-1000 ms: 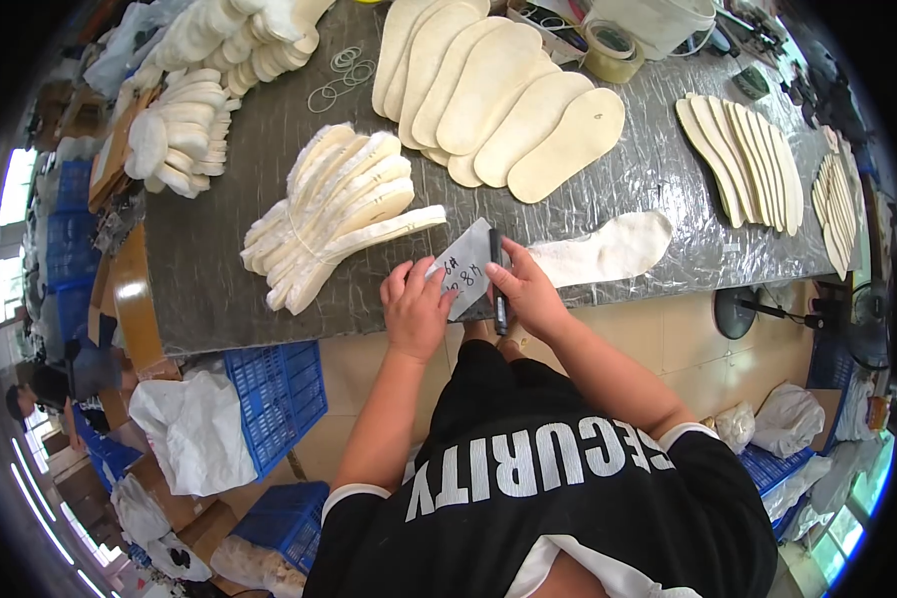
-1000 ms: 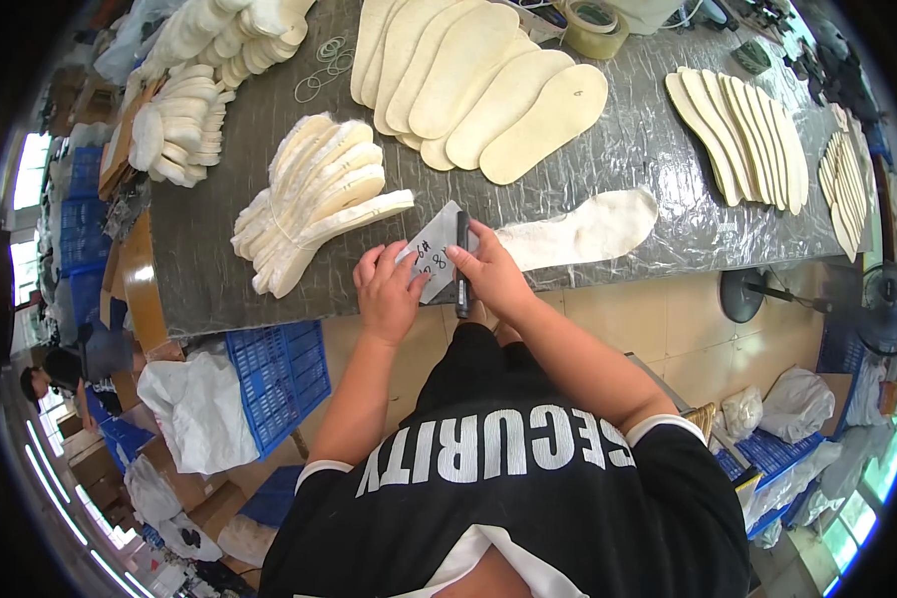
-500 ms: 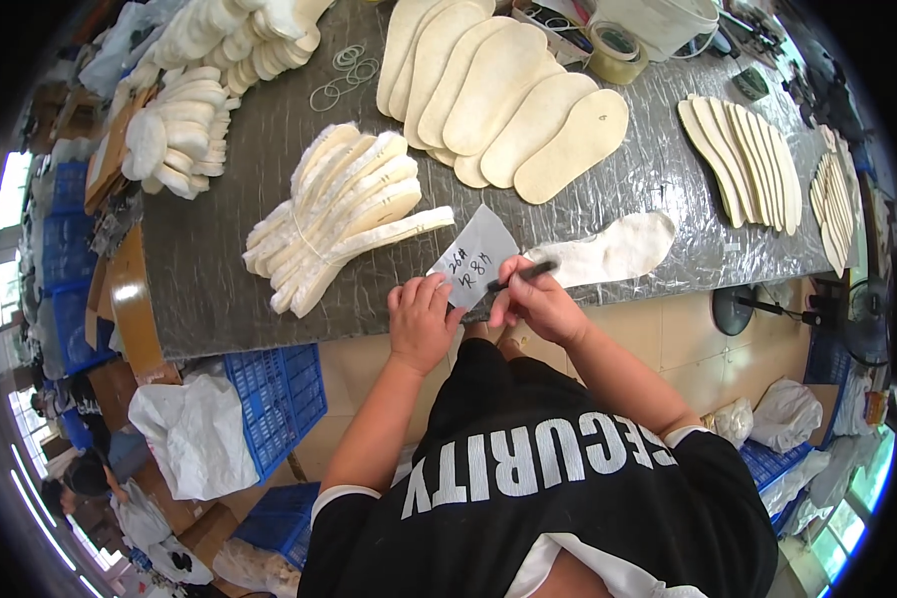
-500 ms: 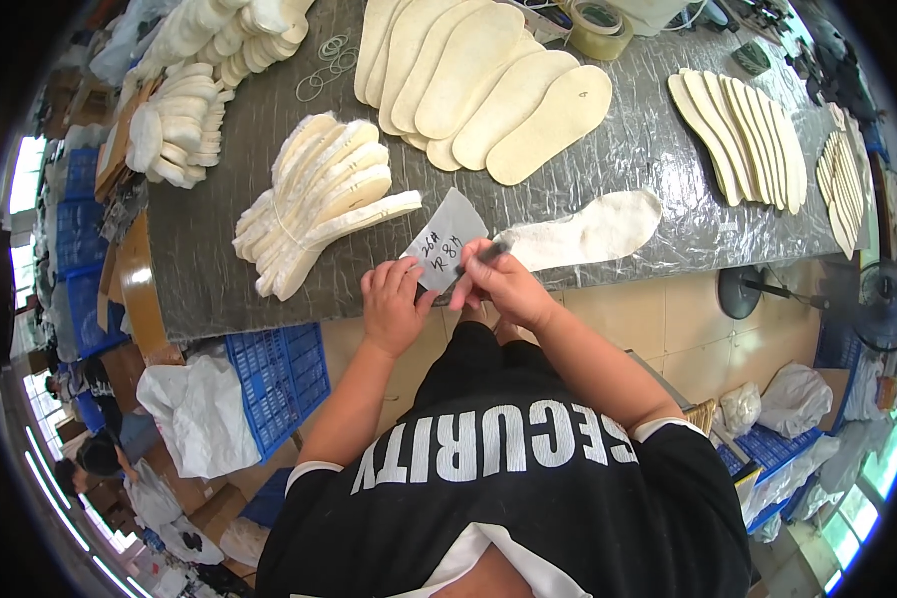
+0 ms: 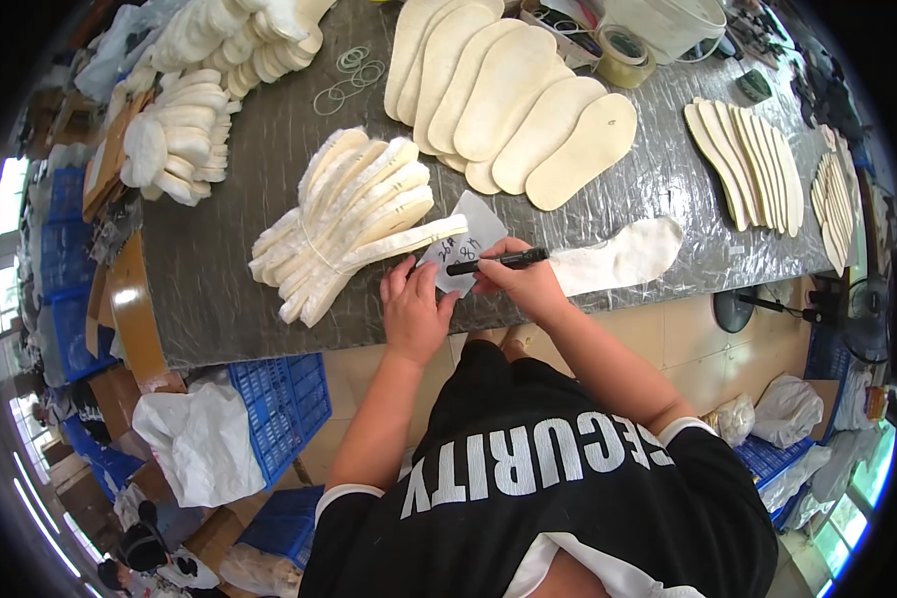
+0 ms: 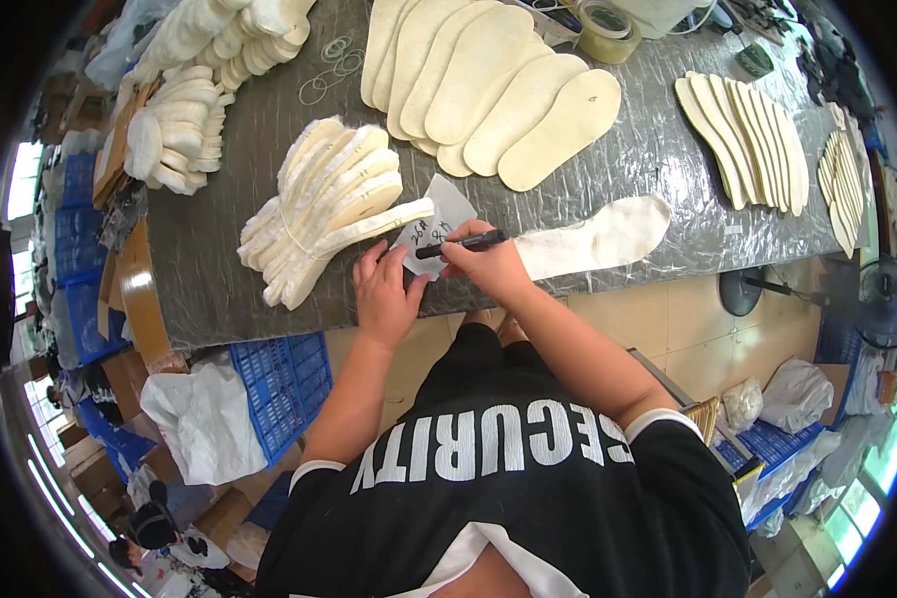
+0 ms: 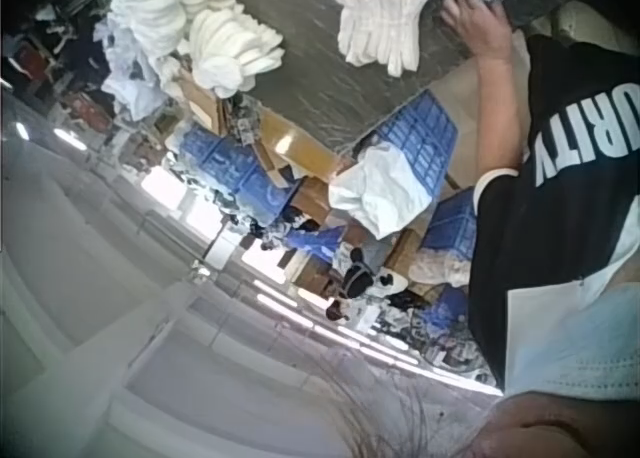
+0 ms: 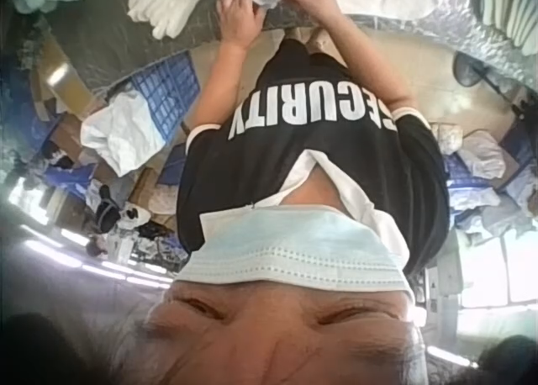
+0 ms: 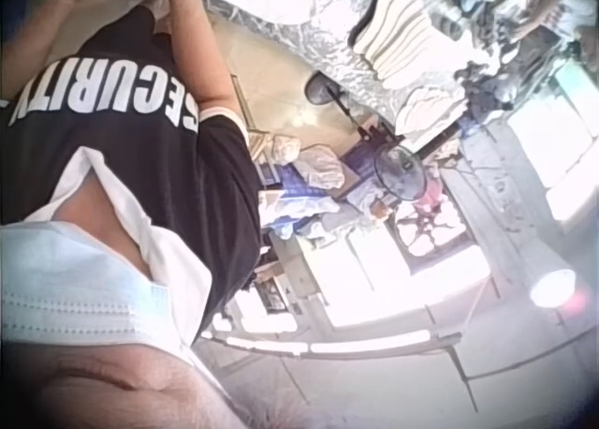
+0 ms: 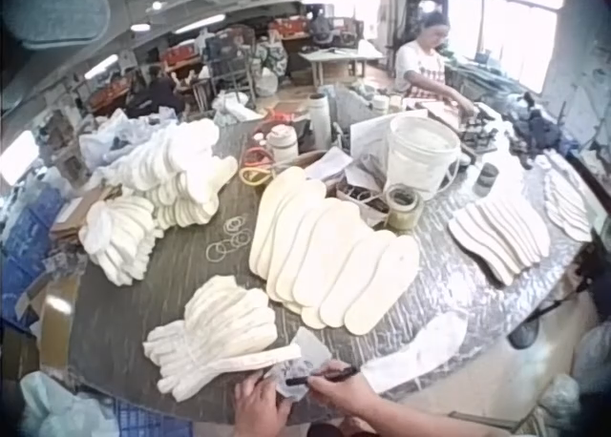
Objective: Label and assemble shoe insole components in a manufacturing setting.
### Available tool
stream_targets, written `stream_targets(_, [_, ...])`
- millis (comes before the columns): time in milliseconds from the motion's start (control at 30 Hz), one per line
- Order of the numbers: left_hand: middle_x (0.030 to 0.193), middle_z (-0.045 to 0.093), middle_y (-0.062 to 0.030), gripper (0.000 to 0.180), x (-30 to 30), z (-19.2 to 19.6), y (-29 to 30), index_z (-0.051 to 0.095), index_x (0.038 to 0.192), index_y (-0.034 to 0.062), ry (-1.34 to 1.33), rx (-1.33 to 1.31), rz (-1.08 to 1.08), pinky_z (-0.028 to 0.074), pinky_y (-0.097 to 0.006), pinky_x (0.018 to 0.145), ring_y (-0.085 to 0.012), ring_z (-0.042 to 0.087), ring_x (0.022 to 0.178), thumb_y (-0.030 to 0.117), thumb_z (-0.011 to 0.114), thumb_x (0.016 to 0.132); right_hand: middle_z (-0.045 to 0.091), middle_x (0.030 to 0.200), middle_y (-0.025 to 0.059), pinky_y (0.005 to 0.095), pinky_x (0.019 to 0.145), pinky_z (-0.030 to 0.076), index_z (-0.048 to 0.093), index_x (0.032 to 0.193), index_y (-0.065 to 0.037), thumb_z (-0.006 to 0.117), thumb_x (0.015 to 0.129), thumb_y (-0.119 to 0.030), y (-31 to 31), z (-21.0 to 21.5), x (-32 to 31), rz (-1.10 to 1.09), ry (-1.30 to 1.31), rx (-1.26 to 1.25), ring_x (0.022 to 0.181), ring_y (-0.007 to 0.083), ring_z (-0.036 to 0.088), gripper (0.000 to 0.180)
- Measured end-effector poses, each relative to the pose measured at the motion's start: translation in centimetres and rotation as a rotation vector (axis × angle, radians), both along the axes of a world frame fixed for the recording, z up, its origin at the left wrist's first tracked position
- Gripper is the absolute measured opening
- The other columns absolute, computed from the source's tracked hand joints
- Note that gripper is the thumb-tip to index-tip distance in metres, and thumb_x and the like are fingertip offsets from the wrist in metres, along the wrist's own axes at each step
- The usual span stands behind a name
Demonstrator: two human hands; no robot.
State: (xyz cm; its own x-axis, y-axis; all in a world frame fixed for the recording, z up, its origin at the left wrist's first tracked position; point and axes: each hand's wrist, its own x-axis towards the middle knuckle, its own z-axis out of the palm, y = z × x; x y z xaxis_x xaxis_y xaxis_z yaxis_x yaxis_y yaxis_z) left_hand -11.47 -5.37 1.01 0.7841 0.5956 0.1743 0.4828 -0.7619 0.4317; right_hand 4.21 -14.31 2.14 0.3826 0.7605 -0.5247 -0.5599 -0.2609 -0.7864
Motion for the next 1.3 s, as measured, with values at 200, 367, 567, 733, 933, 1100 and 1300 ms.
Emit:
stream_targets(200, [0.112,0.057,-0.009,0.031,-0.2,-1.2,0.0,0.058,0.095,0.0096,0.028,0.083,-0.028,0.027,-0.055,0.095,-0.0294,0.047,0.11,0.021,0.07,0.069,0.062,0.072,0.0086,0.0233,0.054,0.051,0.053,0.083,-0.001,0.06,0.082,-0.01,-0.2,-0.1,-0.8,0.089,-0.028,-0.082,0.063,0.0131,0.063,0.012])
stream_targets(367, [0.12,0.054,-0.0084,0.027,-0.5,-0.7,0.3,0.057,0.093,0.0104,0.084,0.051,-0.115,0.026,-0.057,0.095,-0.0289,0.045,0.113,0.019,0.068,0.07,0.06,0.073,0.0071,0.0242,0.059,0.05,0.056,0.083,0.001,0.06,0.08,-0.006,-1.1,-0.4,0.2,0.282,-0.106,0.093,0.063,0.0136,0.062,0.009])
stream_targets(567, [0.13,0.048,-0.0026,0.021,-2.7,0.2,3.5,0.056,0.089,0.0091,0.228,-0.06,-0.295,0.024,-0.058,0.097,-0.0262,0.041,0.12,0.019,0.065,0.074,0.062,0.08,0.0087,0.026,0.062,0.048,0.058,0.09,0.003,0.058,0.078,-0.003,-3.2,0.9,5.4,0.12,-0.224,0.298,0.07,0.0139,0.061,0.013])
stream_targets(733, [0.132,0.046,-0.001,0.018,-2.7,1.3,4.3,0.057,0.087,0.009,0.316,-0.09,-0.411,0.022,-0.059,0.099,-0.026,0.038,0.123,0.02,0.064,0.076,0.063,0.075,0.0057,0.0237,0.062,0.046,0.058,0.09,0.0,0.059,0.08,-0.008,-1.0,1.1,4.1,0.245,-0.369,0.264,0.071,0.0106,0.059,0.013])
stream_targets(933, [0.128,0.049,-0.0082,0.019,-2.4,1.3,3.4,0.056,0.086,0.0034,0.191,-0.088,-0.381,0.029,-0.047,0.101,-0.0277,0.04,0.121,0.017,0.064,0.075,0.062,0.073,0.0049,0.0233,0.061,0.044,0.057,0.087,-0.001,0.062,0.079,-0.01,-0.3,-2.8,2.3,0.171,-0.464,0.073,0.069,0.0087,0.056,0.014])
stream_targets(1100, [0.12,0.052,-0.0152,0.024,-1.8,1.1,1.2,0.056,0.087,-0.0006,0.087,-0.085,-0.316,0.034,-0.043,0.099,-0.031,0.044,0.115,0.016,0.065,0.072,0.061,0.072,0.0048,0.0233,0.059,0.043,0.057,0.084,0.0,0.063,0.077,-0.01,-0.5,-3.8,2.1,0.148,-0.533,0.091,0.065,0.008,0.052,0.014])
stream_targets(1300, [0.116,0.054,-0.0148,0.027,-2.1,-0.3,-0.9,0.056,0.09,-0.001,-0.004,-0.136,-0.375,0.035,-0.043,0.099,-0.0309,0.048,0.112,0.015,0.065,0.07,0.061,0.074,0.0073,0.0248,0.06,0.045,0.058,0.084,0.0,0.065,0.075,-0.007,-0.6,-3.8,1.8,0.184,-0.686,0.125,0.065,0.01,0.055,0.014])
